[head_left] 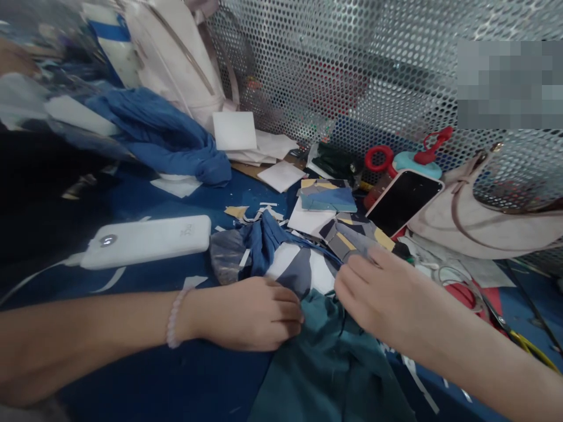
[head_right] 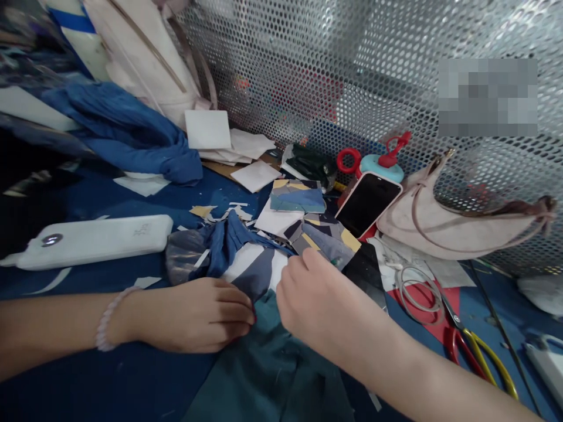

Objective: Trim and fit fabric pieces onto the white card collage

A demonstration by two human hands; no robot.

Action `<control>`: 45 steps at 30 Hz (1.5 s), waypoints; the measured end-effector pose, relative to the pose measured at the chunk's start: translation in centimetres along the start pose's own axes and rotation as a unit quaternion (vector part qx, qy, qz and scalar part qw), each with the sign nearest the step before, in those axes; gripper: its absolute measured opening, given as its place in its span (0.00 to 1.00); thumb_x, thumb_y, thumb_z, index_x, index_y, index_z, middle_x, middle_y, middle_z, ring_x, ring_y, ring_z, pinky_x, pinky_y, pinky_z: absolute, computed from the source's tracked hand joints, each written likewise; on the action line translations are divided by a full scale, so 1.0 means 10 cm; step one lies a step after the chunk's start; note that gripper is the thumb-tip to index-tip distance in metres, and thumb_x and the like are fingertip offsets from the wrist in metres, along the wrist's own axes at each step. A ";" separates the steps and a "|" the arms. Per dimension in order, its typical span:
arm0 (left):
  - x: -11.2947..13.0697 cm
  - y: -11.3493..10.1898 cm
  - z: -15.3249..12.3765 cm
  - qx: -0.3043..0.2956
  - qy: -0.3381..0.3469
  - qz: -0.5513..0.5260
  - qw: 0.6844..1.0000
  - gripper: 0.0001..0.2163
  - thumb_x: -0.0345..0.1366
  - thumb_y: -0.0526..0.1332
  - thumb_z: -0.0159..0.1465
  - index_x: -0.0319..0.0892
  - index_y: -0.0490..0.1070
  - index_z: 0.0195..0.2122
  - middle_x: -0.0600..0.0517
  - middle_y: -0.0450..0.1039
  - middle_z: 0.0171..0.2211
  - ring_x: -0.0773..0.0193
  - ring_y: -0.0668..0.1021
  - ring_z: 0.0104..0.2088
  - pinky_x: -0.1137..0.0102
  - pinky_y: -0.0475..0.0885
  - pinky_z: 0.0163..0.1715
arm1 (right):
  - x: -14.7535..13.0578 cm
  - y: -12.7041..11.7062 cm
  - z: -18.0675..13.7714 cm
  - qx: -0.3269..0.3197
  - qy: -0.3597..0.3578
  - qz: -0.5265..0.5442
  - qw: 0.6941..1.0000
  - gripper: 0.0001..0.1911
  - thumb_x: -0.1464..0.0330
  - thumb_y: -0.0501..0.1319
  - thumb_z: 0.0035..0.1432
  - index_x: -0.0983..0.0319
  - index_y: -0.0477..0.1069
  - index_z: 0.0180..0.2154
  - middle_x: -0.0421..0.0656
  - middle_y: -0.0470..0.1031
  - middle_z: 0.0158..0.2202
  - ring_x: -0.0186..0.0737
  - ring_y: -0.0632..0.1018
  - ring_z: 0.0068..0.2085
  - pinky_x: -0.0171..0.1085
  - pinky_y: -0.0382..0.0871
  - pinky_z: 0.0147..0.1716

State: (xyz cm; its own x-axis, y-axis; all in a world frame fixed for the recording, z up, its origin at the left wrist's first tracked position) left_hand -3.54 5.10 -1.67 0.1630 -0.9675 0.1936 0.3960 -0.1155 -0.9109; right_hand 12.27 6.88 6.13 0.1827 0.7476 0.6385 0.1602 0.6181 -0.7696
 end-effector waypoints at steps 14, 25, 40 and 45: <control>-0.18 0.09 -0.03 -0.005 -0.145 -0.049 0.988 0.24 0.37 0.62 0.68 0.36 0.61 0.64 0.32 0.66 0.62 0.44 0.69 0.64 0.51 0.70 0.61 | -0.03 0.16 -0.14 0.024 -0.006 0.052 0.998 0.13 0.74 0.58 0.59 0.59 0.66 0.23 0.40 0.64 0.18 0.40 0.64 0.22 0.41 0.45 0.27; -0.14 0.08 -0.02 -0.017 -0.112 0.005 0.994 0.22 0.37 0.62 0.69 0.39 0.64 0.63 0.38 0.69 0.60 0.46 0.69 0.64 0.53 0.67 0.63 | 0.00 0.11 -0.08 -0.026 -0.018 0.047 0.998 0.10 0.73 0.68 0.44 0.58 0.68 0.20 0.39 0.67 0.16 0.39 0.68 0.20 0.40 0.50 0.25; -0.11 0.04 -0.03 -0.038 -0.099 -0.006 0.994 0.14 0.35 0.59 0.71 0.46 0.75 0.56 0.43 0.70 0.62 0.43 0.68 0.64 0.50 0.66 0.63 | 0.05 0.23 -0.23 -0.048 -0.031 0.052 0.997 0.14 0.69 0.68 0.53 0.58 0.64 0.23 0.39 0.67 0.17 0.38 0.66 0.21 0.40 0.46 0.26; -0.13 0.06 -0.04 -0.018 -0.091 -0.007 0.996 0.14 0.37 0.57 0.73 0.40 0.74 0.55 0.43 0.72 0.60 0.48 0.70 0.63 0.54 0.63 0.66 | 0.05 0.25 -0.26 -0.060 -0.019 0.059 0.996 0.14 0.71 0.68 0.54 0.58 0.63 0.23 0.38 0.66 0.17 0.38 0.65 0.21 0.40 0.43 0.26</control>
Point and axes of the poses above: each hand's wrist, its own z-axis towards the middle knuckle, its own y-axis out of the palm, x = y × z, the point moved 4 cm from there along z, towards the middle knuckle
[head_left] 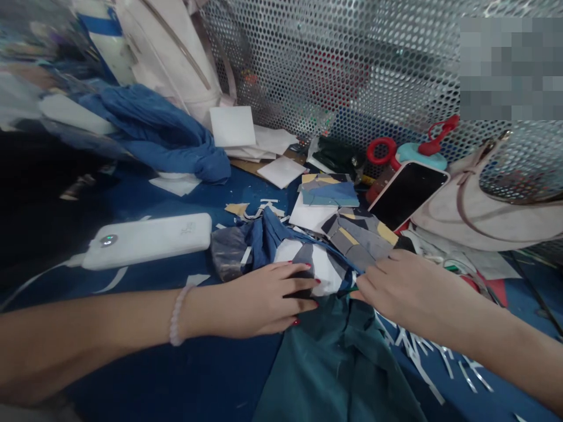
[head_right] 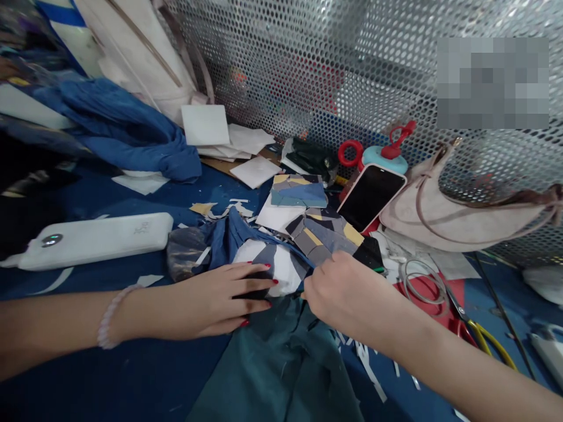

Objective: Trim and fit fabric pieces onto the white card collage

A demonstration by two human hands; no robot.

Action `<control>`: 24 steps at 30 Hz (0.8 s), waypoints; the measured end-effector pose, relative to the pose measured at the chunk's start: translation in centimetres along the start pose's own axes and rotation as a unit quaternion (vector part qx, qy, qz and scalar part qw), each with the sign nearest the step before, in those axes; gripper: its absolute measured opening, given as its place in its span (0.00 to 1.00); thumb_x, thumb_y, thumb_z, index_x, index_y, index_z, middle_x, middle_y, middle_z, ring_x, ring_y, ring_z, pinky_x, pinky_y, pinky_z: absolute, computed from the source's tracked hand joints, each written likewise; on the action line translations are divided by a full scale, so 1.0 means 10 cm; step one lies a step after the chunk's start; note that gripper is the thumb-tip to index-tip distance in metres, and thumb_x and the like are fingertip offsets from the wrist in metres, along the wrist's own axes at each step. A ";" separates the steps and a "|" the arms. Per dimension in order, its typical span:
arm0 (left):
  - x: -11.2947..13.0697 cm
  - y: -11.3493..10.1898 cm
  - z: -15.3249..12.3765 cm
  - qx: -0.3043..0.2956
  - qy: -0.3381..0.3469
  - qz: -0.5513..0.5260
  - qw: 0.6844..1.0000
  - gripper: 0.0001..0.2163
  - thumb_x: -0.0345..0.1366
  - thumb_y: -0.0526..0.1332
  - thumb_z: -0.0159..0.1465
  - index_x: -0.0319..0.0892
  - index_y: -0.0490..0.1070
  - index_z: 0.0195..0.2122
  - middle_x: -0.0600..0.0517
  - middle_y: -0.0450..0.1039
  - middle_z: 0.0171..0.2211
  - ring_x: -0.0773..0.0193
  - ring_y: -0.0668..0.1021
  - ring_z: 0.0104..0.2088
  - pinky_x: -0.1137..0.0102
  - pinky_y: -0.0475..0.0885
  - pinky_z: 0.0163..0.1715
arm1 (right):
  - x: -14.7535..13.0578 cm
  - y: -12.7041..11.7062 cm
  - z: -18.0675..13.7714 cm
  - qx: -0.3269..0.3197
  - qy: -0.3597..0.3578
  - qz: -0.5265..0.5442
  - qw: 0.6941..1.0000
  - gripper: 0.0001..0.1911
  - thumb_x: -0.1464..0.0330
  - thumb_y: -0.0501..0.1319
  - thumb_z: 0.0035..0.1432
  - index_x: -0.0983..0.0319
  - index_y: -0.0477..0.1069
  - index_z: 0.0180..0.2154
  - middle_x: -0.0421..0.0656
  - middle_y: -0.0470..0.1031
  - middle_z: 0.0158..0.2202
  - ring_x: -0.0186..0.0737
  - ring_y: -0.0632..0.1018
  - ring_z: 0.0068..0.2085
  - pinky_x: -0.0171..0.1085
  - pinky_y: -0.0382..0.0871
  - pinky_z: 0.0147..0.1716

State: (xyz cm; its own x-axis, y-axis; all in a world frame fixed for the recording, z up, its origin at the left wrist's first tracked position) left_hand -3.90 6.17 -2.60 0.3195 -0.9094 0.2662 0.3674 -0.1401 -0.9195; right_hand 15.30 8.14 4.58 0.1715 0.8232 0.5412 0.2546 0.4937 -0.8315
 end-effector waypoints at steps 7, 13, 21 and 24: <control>0.01 -0.01 0.04 -0.007 0.002 0.017 1.000 0.17 0.39 0.55 0.74 0.34 0.72 0.58 0.42 0.73 0.59 0.55 0.70 0.64 0.61 0.55 0.70 | -0.04 -0.01 -0.14 0.032 0.047 0.011 0.998 0.16 0.72 0.57 0.65 0.59 0.63 0.23 0.38 0.66 0.18 0.38 0.65 0.21 0.40 0.43 0.28; -0.01 0.00 0.04 -0.012 -0.004 0.016 1.000 0.18 0.38 0.55 0.74 0.33 0.73 0.57 0.41 0.73 0.60 0.50 0.69 0.65 0.58 0.59 0.69 | -0.12 -0.05 -0.20 0.058 0.102 0.002 0.993 0.26 0.76 0.44 0.72 0.59 0.63 0.21 0.39 0.62 0.16 0.39 0.64 0.20 0.42 0.44 0.29; -0.05 0.02 0.04 -0.051 -0.033 0.000 0.998 0.20 0.40 0.54 0.74 0.33 0.68 0.62 0.42 0.71 0.62 0.47 0.65 0.67 0.55 0.64 0.65 | -0.25 -0.07 -0.24 0.055 0.138 0.006 0.989 0.29 0.74 0.41 0.74 0.60 0.65 0.21 0.40 0.62 0.17 0.40 0.64 0.21 0.42 0.45 0.29; -0.06 0.02 0.04 -0.061 -0.039 -0.005 0.997 0.20 0.40 0.54 0.74 0.34 0.68 0.62 0.42 0.70 0.62 0.47 0.65 0.67 0.55 0.64 0.65 | -0.27 -0.05 -0.27 0.044 0.137 0.010 0.990 0.28 0.73 0.41 0.74 0.60 0.64 0.22 0.40 0.62 0.18 0.40 0.64 0.22 0.42 0.46 0.29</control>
Point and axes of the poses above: each hand's wrist, its own z-axis towards the middle knuckle, its own y-axis out of the palm, x = y × z, the point moved 4 cm from there along z, towards the middle knuckle
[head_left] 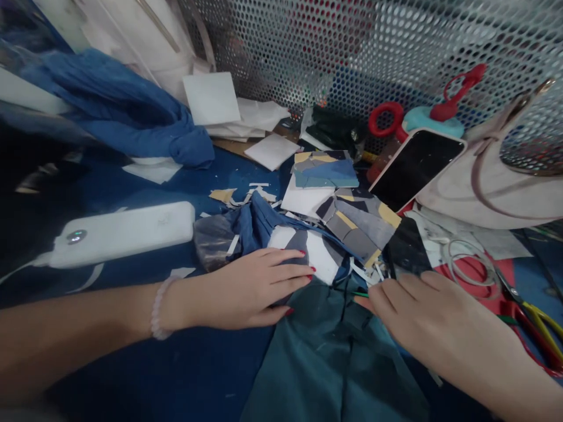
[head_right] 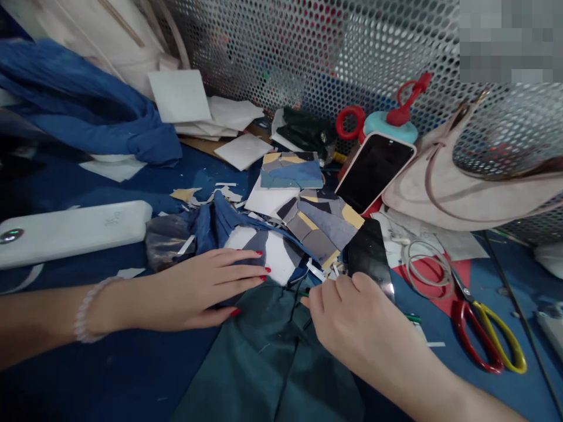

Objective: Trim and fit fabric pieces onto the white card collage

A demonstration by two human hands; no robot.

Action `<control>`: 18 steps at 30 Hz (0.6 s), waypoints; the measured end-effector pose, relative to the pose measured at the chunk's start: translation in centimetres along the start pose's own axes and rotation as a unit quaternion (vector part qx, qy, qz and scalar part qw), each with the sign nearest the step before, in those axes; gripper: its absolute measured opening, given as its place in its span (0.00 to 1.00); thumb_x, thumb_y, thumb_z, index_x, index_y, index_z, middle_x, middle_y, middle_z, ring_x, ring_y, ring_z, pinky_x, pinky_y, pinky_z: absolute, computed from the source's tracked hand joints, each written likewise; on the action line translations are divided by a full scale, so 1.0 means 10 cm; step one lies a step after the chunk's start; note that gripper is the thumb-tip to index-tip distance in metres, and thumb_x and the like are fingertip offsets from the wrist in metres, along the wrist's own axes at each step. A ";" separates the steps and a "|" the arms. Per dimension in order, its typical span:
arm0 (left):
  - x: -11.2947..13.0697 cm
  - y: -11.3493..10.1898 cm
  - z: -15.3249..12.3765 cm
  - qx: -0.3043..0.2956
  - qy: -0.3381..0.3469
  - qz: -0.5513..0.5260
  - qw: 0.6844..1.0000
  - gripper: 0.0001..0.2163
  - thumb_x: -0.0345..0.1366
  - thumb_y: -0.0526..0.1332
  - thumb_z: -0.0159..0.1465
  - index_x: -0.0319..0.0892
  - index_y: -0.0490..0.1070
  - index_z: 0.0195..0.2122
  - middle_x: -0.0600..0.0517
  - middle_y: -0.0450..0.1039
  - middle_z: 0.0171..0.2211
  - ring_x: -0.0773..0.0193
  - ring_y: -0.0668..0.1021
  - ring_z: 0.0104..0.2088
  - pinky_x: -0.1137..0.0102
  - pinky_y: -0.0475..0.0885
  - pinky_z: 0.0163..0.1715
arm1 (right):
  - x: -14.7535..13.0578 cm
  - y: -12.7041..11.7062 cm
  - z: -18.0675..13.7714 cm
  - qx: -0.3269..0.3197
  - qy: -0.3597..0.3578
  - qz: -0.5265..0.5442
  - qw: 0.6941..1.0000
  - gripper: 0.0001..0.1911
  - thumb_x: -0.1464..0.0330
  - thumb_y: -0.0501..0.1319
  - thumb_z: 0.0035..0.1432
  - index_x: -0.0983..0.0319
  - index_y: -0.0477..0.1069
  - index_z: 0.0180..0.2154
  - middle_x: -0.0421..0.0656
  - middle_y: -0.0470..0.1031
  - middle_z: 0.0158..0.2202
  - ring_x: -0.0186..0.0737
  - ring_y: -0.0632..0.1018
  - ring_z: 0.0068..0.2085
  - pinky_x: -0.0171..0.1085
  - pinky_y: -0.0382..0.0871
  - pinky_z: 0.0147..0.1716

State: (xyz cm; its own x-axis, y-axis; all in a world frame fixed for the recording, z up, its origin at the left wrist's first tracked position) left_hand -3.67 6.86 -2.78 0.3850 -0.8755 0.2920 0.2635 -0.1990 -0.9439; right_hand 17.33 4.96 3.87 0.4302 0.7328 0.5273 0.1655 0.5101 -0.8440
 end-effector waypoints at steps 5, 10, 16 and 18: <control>0.00 -0.01 0.00 0.001 0.008 -0.003 1.000 0.20 0.39 0.53 0.74 0.32 0.68 0.62 0.42 0.69 0.63 0.47 0.65 0.67 0.55 0.64 0.65 | 0.02 0.05 -0.01 0.003 0.007 0.021 1.000 0.28 0.74 0.41 0.74 0.60 0.64 0.21 0.40 0.62 0.17 0.40 0.64 0.20 0.42 0.45 0.29; 0.00 0.01 0.00 -0.004 -0.005 -0.009 1.000 0.21 0.39 0.54 0.73 0.35 0.65 0.65 0.42 0.68 0.64 0.48 0.64 0.68 0.56 0.62 0.66 | 0.01 0.08 0.00 0.005 0.009 0.028 1.000 0.29 0.73 0.41 0.74 0.60 0.64 0.21 0.40 0.63 0.17 0.40 0.65 0.20 0.42 0.46 0.28; 0.00 0.02 0.00 -0.025 -0.020 0.010 0.999 0.21 0.38 0.52 0.73 0.43 0.64 0.66 0.44 0.65 0.66 0.42 0.61 0.69 0.42 0.58 0.66 | 0.00 0.10 -0.02 0.029 0.041 0.031 0.998 0.28 0.75 0.42 0.73 0.60 0.64 0.21 0.40 0.63 0.16 0.40 0.66 0.20 0.41 0.48 0.28; 0.00 0.02 0.00 -0.042 -0.019 0.011 0.999 0.21 0.38 0.52 0.73 0.41 0.63 0.66 0.42 0.65 0.66 0.42 0.61 0.69 0.43 0.59 0.66 | 0.03 0.08 -0.04 0.029 0.032 0.032 0.999 0.27 0.76 0.43 0.72 0.60 0.65 0.21 0.40 0.64 0.16 0.40 0.66 0.20 0.41 0.47 0.28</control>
Point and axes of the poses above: each hand's wrist, its own z-axis towards the middle knuckle, its own y-axis out of the palm, x = y × z, the point moved 4 cm from there along z, towards the middle knuckle
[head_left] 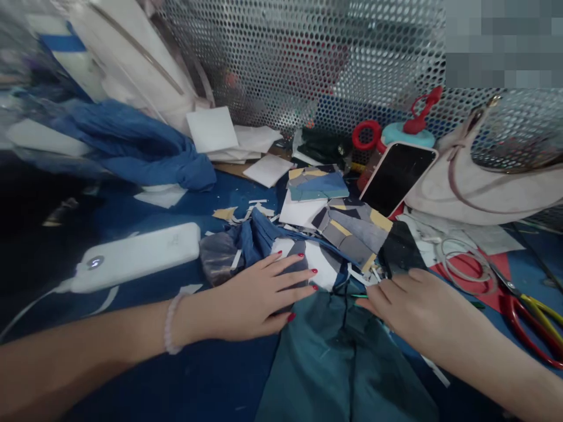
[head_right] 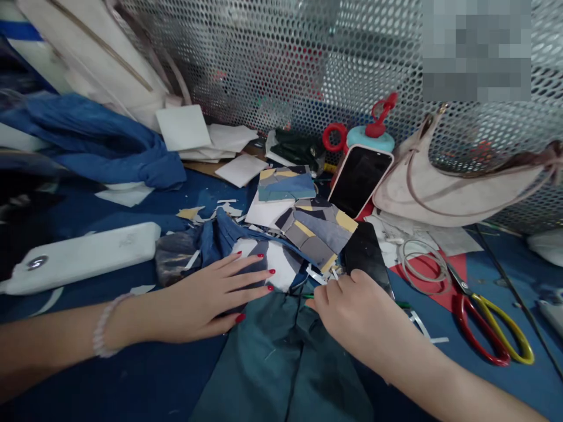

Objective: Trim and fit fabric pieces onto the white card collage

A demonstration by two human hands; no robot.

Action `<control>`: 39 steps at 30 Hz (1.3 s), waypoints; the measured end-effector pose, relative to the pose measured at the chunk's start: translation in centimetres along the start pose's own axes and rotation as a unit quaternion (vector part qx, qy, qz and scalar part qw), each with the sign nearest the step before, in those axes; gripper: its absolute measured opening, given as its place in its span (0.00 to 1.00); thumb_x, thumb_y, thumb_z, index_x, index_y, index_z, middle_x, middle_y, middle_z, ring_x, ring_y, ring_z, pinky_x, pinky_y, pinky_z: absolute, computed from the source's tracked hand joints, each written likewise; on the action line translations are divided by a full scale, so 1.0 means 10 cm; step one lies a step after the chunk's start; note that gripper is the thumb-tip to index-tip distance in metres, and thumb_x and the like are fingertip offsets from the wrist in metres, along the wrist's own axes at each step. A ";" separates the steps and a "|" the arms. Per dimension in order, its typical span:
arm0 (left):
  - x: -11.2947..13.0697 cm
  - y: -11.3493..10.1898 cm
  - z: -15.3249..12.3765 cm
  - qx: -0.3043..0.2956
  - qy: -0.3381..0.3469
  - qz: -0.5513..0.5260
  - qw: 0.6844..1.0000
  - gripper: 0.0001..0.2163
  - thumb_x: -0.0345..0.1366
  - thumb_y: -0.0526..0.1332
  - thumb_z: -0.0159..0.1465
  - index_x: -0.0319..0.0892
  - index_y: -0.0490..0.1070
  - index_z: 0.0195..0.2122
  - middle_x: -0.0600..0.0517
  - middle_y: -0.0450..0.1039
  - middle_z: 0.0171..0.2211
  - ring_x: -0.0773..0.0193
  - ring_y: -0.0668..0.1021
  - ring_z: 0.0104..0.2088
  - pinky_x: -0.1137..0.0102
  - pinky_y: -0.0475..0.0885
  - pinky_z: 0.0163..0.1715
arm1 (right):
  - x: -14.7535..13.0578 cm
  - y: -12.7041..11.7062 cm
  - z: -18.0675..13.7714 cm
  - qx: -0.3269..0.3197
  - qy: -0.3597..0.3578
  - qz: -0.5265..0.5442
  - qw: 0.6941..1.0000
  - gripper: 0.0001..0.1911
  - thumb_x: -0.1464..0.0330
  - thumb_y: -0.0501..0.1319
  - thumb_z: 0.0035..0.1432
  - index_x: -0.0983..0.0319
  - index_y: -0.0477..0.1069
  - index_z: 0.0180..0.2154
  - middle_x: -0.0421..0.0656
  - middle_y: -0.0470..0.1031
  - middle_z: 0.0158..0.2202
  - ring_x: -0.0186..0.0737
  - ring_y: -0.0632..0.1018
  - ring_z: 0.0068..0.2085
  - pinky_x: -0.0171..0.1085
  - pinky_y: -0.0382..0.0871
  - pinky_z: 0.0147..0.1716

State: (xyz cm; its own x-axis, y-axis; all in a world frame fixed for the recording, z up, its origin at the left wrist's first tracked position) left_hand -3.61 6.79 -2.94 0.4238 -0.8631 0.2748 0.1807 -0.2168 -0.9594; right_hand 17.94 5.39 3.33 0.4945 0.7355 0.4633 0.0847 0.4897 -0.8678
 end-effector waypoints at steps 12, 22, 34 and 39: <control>-0.01 0.02 0.02 -0.045 -0.025 0.006 0.999 0.26 0.44 0.49 0.75 0.35 0.55 0.70 0.41 0.59 0.69 0.46 0.56 0.72 0.49 0.50 0.69 | 0.04 -0.02 0.10 0.049 -0.043 0.026 0.998 0.16 0.76 0.54 0.68 0.62 0.70 0.28 0.40 0.69 0.23 0.39 0.67 0.26 0.39 0.49 0.30; -0.02 0.04 0.03 -0.047 -0.024 -0.006 0.999 0.29 0.46 0.49 0.75 0.35 0.51 0.71 0.40 0.58 0.70 0.46 0.55 0.72 0.47 0.51 0.69 | -0.04 0.13 0.28 0.056 -0.057 0.026 0.996 0.12 0.71 0.59 0.67 0.62 0.71 0.29 0.40 0.68 0.25 0.40 0.65 0.30 0.39 0.50 0.32; -0.05 0.02 0.03 -0.036 -0.023 -0.015 0.999 0.27 0.46 0.50 0.75 0.37 0.56 0.70 0.41 0.62 0.67 0.47 0.58 0.71 0.51 0.51 0.69 | 0.01 0.09 0.22 0.041 -0.052 -0.009 0.998 0.14 0.81 0.53 0.60 0.62 0.71 0.28 0.42 0.68 0.25 0.41 0.63 0.29 0.41 0.48 0.31; -0.04 0.06 0.05 -0.051 -0.029 -0.010 0.998 0.28 0.45 0.51 0.74 0.37 0.53 0.71 0.41 0.61 0.68 0.46 0.55 0.72 0.48 0.49 0.69 | -0.08 0.00 0.23 0.021 -0.076 -0.047 0.996 0.16 0.81 0.51 0.61 0.61 0.71 0.27 0.42 0.66 0.24 0.42 0.63 0.28 0.42 0.46 0.30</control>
State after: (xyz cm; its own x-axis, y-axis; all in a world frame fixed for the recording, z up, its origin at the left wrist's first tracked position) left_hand -3.20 7.24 -3.54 0.4722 -0.8307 0.2951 0.1007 -0.2817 -0.9542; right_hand 15.58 5.88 3.36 0.3482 0.7469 0.5665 0.0873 0.5759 -0.8129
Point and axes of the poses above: each hand's wrist, its own z-axis towards the middle knuckle, its own y-axis out of the palm, x = y × z, the point moved 4 cm from there along z, towards the middle knuckle
